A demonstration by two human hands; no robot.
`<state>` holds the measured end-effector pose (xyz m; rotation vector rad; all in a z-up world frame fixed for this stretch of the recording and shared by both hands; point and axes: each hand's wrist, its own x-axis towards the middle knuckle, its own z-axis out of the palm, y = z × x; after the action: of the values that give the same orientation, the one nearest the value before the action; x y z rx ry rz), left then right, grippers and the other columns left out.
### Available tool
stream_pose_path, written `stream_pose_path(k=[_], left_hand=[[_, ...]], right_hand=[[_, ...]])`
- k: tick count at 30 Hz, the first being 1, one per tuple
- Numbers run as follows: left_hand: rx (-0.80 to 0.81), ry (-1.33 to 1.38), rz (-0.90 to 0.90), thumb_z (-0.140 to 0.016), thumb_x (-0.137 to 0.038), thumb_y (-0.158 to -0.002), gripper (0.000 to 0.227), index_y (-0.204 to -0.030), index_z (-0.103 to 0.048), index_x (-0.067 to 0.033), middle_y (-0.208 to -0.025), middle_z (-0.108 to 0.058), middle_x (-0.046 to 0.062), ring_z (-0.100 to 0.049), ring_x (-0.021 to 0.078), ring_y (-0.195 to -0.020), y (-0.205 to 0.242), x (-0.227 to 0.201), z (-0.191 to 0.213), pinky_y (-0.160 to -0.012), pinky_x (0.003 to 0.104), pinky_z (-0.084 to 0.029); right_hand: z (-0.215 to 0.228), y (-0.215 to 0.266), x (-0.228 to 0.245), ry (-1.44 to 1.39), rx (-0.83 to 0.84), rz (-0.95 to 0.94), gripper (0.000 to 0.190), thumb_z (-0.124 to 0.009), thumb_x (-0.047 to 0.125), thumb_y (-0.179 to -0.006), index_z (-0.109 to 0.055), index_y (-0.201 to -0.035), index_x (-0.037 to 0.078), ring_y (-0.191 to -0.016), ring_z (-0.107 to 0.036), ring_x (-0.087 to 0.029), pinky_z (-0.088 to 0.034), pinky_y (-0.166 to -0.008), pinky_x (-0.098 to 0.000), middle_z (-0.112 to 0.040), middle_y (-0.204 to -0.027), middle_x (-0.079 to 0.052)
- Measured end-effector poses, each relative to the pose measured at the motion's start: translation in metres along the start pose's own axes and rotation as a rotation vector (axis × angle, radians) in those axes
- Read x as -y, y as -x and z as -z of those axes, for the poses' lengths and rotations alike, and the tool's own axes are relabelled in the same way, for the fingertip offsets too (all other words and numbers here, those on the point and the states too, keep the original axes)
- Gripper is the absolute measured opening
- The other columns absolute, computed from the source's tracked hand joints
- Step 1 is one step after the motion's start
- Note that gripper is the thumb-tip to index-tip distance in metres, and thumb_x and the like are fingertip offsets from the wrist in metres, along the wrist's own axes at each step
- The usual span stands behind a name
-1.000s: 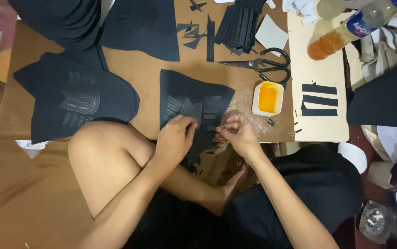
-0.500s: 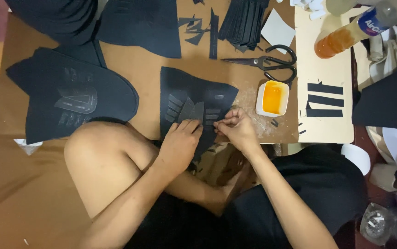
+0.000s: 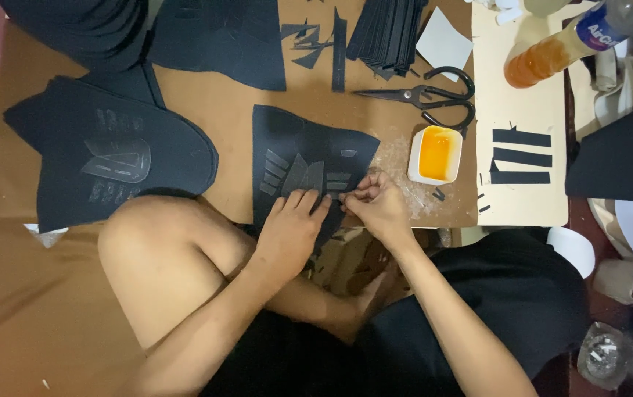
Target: Assembling leather components by gluing decorative strips onto a base and trimming the excess with scissors.
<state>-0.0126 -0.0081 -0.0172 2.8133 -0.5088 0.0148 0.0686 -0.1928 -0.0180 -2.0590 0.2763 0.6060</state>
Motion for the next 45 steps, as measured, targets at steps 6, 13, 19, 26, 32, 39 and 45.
stream_pose_path(k=[6,13,19,26,32,39,45], left_hand=[[-0.031,-0.067,-0.007,-0.063,-0.011,-0.095,0.042,-0.137,-0.065,-0.0095,-0.126,-0.056,0.017,-0.055,0.0319,-0.115,0.000,-0.007,0.009,-0.084,0.042,-0.044],[-0.008,-0.090,0.002,-0.061,-0.013,-0.094,0.042,-0.135,-0.066,-0.0097,-0.127,-0.055,0.015,-0.053,0.0317,-0.116,-0.001,-0.011,0.010,-0.084,0.042,-0.041],[-0.041,-0.126,-0.004,-0.063,-0.013,-0.094,0.042,-0.136,-0.066,-0.0089,-0.128,-0.053,0.018,-0.052,0.0320,-0.115,-0.001,-0.012,0.007,-0.084,0.043,-0.042],[-0.053,-0.123,-0.001,-0.063,-0.012,-0.094,0.041,-0.135,-0.066,-0.0081,-0.129,-0.054,0.018,-0.052,0.0321,-0.115,0.000,-0.014,0.009,-0.083,0.042,-0.041],[-0.016,-0.135,0.010,-0.060,-0.014,-0.095,0.043,-0.138,-0.064,-0.0082,-0.134,-0.052,0.018,-0.050,0.0328,-0.120,0.001,-0.014,0.005,-0.087,0.044,-0.041],[-0.059,-0.112,0.005,-0.058,-0.012,-0.096,0.042,-0.137,-0.064,-0.0050,-0.132,-0.053,0.021,-0.051,0.0359,-0.119,0.001,-0.014,0.001,-0.086,0.045,-0.041],[-0.083,-0.146,0.014,-0.057,-0.012,-0.095,0.042,-0.136,-0.065,-0.0050,-0.127,-0.056,0.021,-0.053,0.0346,-0.115,0.000,-0.020,0.005,-0.084,0.044,-0.041]], right_hand=[[0.001,0.018,0.027,-0.050,-0.012,-0.004,0.034,-0.076,0.011,-0.076,-0.057,-0.103,0.006,-0.073,-0.072,-0.017,-0.058,-0.072,-0.0316,-0.076,-0.087,-0.012],[0.002,0.006,0.007,0.083,-0.035,0.014,0.031,-0.078,0.020,-0.077,-0.059,-0.098,0.010,-0.078,-0.073,-0.019,-0.056,-0.074,-0.0348,-0.078,-0.085,-0.009],[0.002,0.010,0.009,0.021,-0.058,0.018,0.031,-0.078,0.019,-0.076,-0.058,-0.097,0.010,-0.074,-0.071,-0.018,-0.055,-0.069,-0.0326,-0.077,-0.082,-0.009],[0.005,0.018,0.011,-0.050,-0.113,0.034,0.032,-0.080,0.017,-0.077,-0.061,-0.100,0.007,-0.073,-0.069,-0.017,-0.054,-0.068,-0.0309,-0.075,-0.085,-0.012],[0.002,0.021,0.010,-0.143,-0.125,0.029,0.036,-0.084,0.018,-0.080,-0.060,-0.102,0.003,-0.063,-0.072,-0.017,-0.057,-0.060,-0.0282,-0.075,-0.083,-0.016],[0.000,0.015,0.008,-0.105,-0.133,0.052,0.040,-0.086,0.020,-0.080,-0.059,-0.101,0.000,-0.066,-0.074,-0.019,-0.058,-0.064,-0.0295,-0.075,-0.080,-0.017],[-0.002,0.017,0.009,-0.054,-0.179,0.080,0.031,-0.083,0.017,-0.080,-0.060,-0.095,0.003,-0.064,-0.073,-0.019,-0.055,-0.063,-0.0305,-0.072,-0.075,-0.014]])
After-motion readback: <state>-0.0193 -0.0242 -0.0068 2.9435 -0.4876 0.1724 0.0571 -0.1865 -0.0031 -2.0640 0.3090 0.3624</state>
